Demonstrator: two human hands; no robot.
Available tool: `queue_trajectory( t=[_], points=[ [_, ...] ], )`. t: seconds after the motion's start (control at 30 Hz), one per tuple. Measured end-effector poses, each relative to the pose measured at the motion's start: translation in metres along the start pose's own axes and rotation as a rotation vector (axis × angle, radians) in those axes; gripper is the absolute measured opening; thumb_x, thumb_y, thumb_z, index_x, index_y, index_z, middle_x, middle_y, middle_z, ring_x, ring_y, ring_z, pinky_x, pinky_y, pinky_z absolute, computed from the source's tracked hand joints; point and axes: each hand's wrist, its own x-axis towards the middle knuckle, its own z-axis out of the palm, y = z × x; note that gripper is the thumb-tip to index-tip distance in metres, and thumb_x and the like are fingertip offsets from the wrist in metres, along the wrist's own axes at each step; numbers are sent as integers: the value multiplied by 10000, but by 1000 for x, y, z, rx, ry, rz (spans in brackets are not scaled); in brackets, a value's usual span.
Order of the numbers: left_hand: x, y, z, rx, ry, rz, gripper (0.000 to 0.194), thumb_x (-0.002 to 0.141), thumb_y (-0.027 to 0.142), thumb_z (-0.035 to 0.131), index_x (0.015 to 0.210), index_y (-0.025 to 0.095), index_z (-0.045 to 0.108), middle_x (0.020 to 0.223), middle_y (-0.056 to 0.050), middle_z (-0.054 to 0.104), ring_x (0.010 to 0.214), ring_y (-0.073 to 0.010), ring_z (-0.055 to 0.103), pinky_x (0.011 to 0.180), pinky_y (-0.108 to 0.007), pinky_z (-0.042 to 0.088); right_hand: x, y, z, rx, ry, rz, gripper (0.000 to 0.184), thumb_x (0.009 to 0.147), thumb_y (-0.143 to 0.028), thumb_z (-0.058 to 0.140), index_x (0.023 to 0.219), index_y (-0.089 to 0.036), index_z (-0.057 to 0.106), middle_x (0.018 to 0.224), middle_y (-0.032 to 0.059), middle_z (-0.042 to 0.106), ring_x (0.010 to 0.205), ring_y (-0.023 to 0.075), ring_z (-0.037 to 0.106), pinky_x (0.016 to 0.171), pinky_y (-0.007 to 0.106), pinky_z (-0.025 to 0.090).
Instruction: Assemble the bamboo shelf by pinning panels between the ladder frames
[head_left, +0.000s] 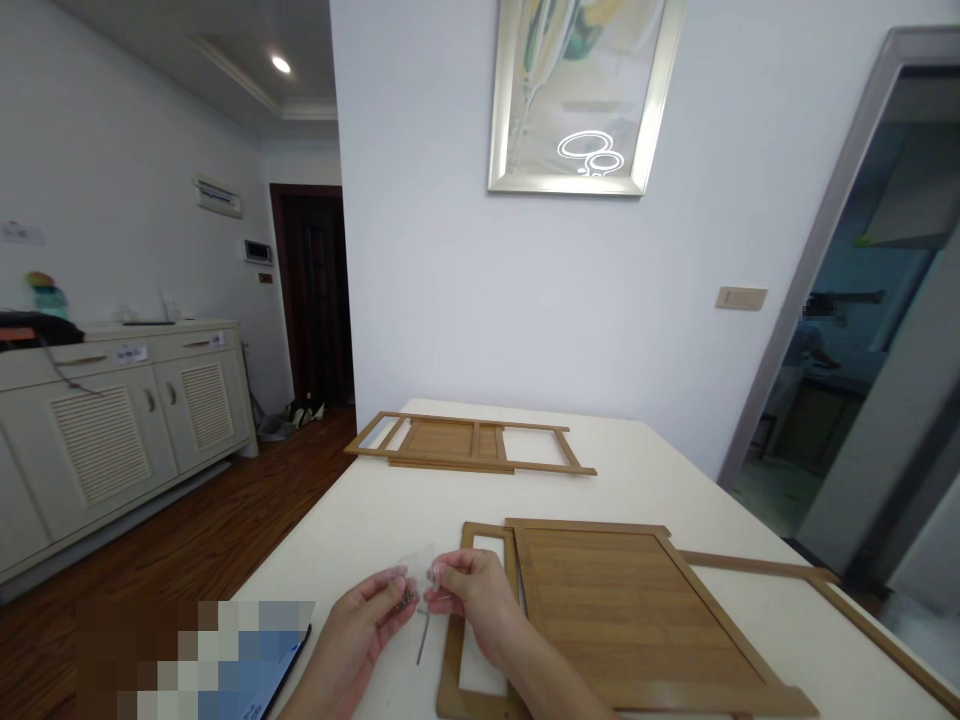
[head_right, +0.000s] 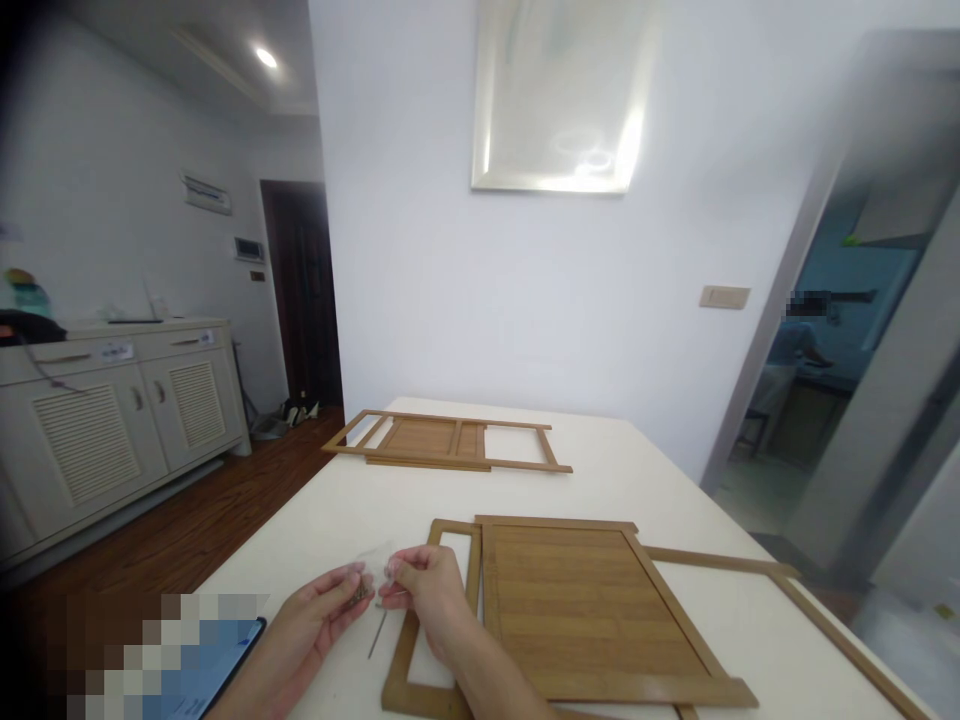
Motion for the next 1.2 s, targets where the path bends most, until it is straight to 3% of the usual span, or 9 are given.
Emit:
queue_trajectory(
  t=[0.13, 0.27, 0.4, 0.57, 0.73, 0.9, 1.07, 1.2],
  points=[
    [5, 1, -5, 27, 0, 1, 212, 804, -47, 569, 966, 53, 661, 962, -160, 728, 856, -189, 714, 858, -346, 603, 9, 9, -1, -66, 20, 29, 370, 609, -385, 853, 771, -101, 678, 583, -1, 644, 518, 132, 635, 570, 279, 548],
    [16, 1, -13, 154, 145, 54, 255, 749, -17, 666, 985, 76, 647, 810, -105, 730, 721, -174, 716, 735, -303, 625, 20, 17, -2, -136, 6, 111, 208, 768, -281, 768, 761, -117, 642, 568, -41, 623, 516, 121, 641, 549, 266, 551],
    [25, 3, -19, 221, 215, 72, 233, 704, 13, 731, 910, 77, 644, 750, -100, 722, 676, -180, 709, 656, -282, 615, 31, 24, 0, -178, -34, 190, 156, 913, -262, 631, 833, -127, 628, 653, -53, 626, 548, 86, 619, 548, 236, 543],
    [29, 5, -16, 243, 236, 87, 225, 694, -11, 709, 877, 80, 614, 679, -71, 688, 637, -171, 688, 640, -305, 608, 40, 29, 3, -132, -85, 253, 164, 928, -291, 610, 918, -128, 630, 779, -21, 648, 613, 92, 619, 578, 246, 543],
    [27, 10, -7, 257, 207, 171, 197, 726, 75, 698, 897, 98, 603, 739, -61, 681, 682, -159, 682, 686, -318, 605, 44, 28, 7, 25, -106, 299, 155, 925, -282, 611, 933, -128, 630, 841, -2, 655, 673, 106, 630, 616, 265, 550],
    [24, 24, -1, 379, 174, 303, 266, 622, 206, 767, 835, 119, 635, 692, -24, 659, 634, -157, 641, 577, -272, 565, 43, 24, 20, 305, -123, 336, 161, 930, -263, 599, 852, -125, 625, 832, 2, 670, 726, 118, 654, 681, 287, 562],
    [25, 31, 9, 515, 120, 408, 274, 568, 246, 727, 813, 154, 647, 648, 8, 645, 601, -167, 620, 507, -246, 505, 42, 20, 32, 523, -113, 373, 175, 900, -46, 466, 795, -92, 599, 829, 77, 688, 780, 153, 688, 729, 295, 572],
    [30, 30, 11, 557, 158, 428, 232, 588, 239, 660, 806, 166, 625, 609, 28, 612, 539, -149, 589, 494, -245, 490, 41, 18, 32, 611, -78, 401, 167, 834, 20, 450, 803, -64, 591, 840, 141, 689, 801, 189, 702, 725, 300, 585]
  ],
)
